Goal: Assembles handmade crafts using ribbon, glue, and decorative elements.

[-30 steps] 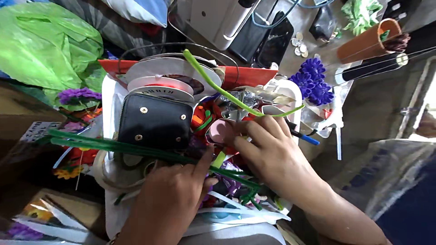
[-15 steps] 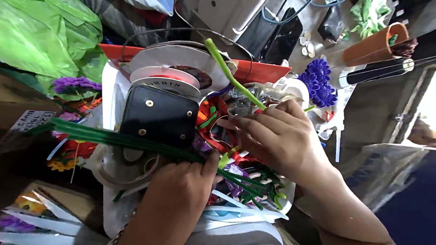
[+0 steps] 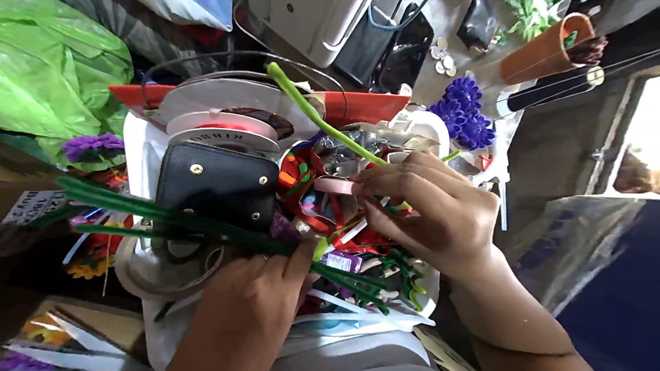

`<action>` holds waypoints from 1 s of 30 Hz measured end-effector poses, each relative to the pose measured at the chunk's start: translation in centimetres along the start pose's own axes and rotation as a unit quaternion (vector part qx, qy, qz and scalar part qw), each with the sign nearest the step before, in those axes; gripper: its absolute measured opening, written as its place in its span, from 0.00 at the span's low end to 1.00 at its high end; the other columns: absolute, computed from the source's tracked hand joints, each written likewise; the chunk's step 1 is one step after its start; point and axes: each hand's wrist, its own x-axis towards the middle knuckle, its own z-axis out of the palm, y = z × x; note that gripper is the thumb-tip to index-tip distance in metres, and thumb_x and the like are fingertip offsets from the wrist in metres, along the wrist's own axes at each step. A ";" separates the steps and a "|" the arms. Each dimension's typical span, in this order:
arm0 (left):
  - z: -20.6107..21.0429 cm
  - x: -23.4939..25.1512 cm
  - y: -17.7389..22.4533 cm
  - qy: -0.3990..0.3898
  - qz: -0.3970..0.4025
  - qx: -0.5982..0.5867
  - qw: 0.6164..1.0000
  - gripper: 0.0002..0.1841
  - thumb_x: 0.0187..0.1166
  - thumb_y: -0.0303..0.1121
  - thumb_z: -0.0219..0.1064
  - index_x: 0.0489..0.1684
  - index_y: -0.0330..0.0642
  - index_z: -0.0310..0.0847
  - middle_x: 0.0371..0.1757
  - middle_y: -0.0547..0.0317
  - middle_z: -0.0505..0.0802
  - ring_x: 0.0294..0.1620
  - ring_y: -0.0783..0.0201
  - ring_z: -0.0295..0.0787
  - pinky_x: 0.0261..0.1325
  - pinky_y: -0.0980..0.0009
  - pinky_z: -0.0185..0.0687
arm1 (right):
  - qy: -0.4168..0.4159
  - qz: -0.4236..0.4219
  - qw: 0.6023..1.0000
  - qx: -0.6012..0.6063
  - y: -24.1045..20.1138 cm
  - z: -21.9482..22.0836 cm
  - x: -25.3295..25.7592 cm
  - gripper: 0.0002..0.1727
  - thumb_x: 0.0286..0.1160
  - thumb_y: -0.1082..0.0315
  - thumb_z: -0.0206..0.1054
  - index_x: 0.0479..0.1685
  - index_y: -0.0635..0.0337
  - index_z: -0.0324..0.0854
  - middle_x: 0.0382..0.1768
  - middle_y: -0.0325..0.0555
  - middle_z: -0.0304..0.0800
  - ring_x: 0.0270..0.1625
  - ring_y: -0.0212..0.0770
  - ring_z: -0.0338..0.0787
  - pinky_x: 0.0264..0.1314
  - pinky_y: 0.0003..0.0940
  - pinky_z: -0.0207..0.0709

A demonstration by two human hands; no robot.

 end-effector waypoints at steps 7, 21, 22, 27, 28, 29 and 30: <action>-0.7 -0.7 -0.3 -0.019 0.020 -0.008 1.000 0.14 0.82 0.39 0.63 0.56 0.48 0.92 0.18 0.53 0.86 0.18 0.50 0.82 0.21 0.58 0.70 | -0.010 0.019 0.999 0.040 0.5 0.0 -0.6 0.05 0.77 0.71 0.69 0.40 0.62 0.90 0.43 0.45 0.96 0.49 0.36 0.92 0.55 0.32 0.80; -0.5 -2.7 -1.0 -0.003 0.069 -0.045 0.997 0.14 0.84 0.33 0.60 0.54 0.49 0.93 0.23 0.57 0.87 0.24 0.54 0.84 0.30 0.62 0.75 | -0.251 -0.038 0.966 0.050 -3.2 -0.5 -5.0 0.21 0.90 0.48 0.55 0.52 0.51 0.90 0.58 0.43 0.93 0.69 0.47 0.86 0.76 0.51 0.71; -0.5 -2.7 -0.9 -0.002 0.068 -0.045 0.997 0.13 0.83 0.33 0.60 0.53 0.49 0.93 0.23 0.57 0.88 0.24 0.54 0.84 0.30 0.62 0.76 | -0.254 -0.038 0.965 0.047 -3.5 -0.6 -5.4 0.19 0.91 0.51 0.56 0.54 0.49 0.90 0.61 0.43 0.92 0.68 0.47 0.86 0.75 0.51 0.70; -0.2 -3.0 -0.8 0.005 0.061 -0.048 0.997 0.12 0.82 0.34 0.62 0.52 0.50 0.93 0.22 0.57 0.88 0.23 0.55 0.84 0.30 0.63 0.75 | -0.211 -0.016 0.977 -0.009 -5.4 -0.2 -7.4 0.14 0.89 0.70 0.55 0.57 0.52 0.88 0.66 0.41 0.91 0.68 0.42 0.87 0.77 0.52 0.67; -0.1 -3.0 -0.8 0.006 0.060 -0.048 0.997 0.12 0.82 0.34 0.62 0.52 0.50 0.93 0.22 0.57 0.88 0.23 0.55 0.83 0.30 0.63 0.75 | -0.202 -0.016 0.979 -0.024 -5.7 -0.1 -7.8 0.15 0.90 0.71 0.55 0.60 0.52 0.87 0.66 0.40 0.91 0.68 0.41 0.87 0.78 0.51 0.66; -0.1 -3.0 -0.9 0.007 0.059 -0.049 0.997 0.11 0.82 0.35 0.63 0.51 0.50 0.93 0.22 0.57 0.88 0.23 0.55 0.83 0.30 0.63 0.75 | -0.191 -0.018 0.981 -0.035 -5.9 0.1 -8.3 0.16 0.90 0.72 0.54 0.62 0.53 0.87 0.65 0.40 0.92 0.67 0.40 0.87 0.78 0.49 0.66; -0.1 -3.0 -0.9 0.007 0.058 -0.049 0.997 0.11 0.82 0.35 0.63 0.49 0.50 0.93 0.22 0.57 0.88 0.23 0.55 0.84 0.30 0.63 0.75 | -0.176 -0.020 0.983 -0.037 -6.1 0.4 -8.7 0.17 0.89 0.73 0.54 0.64 0.54 0.87 0.63 0.40 0.93 0.65 0.39 0.87 0.77 0.47 0.65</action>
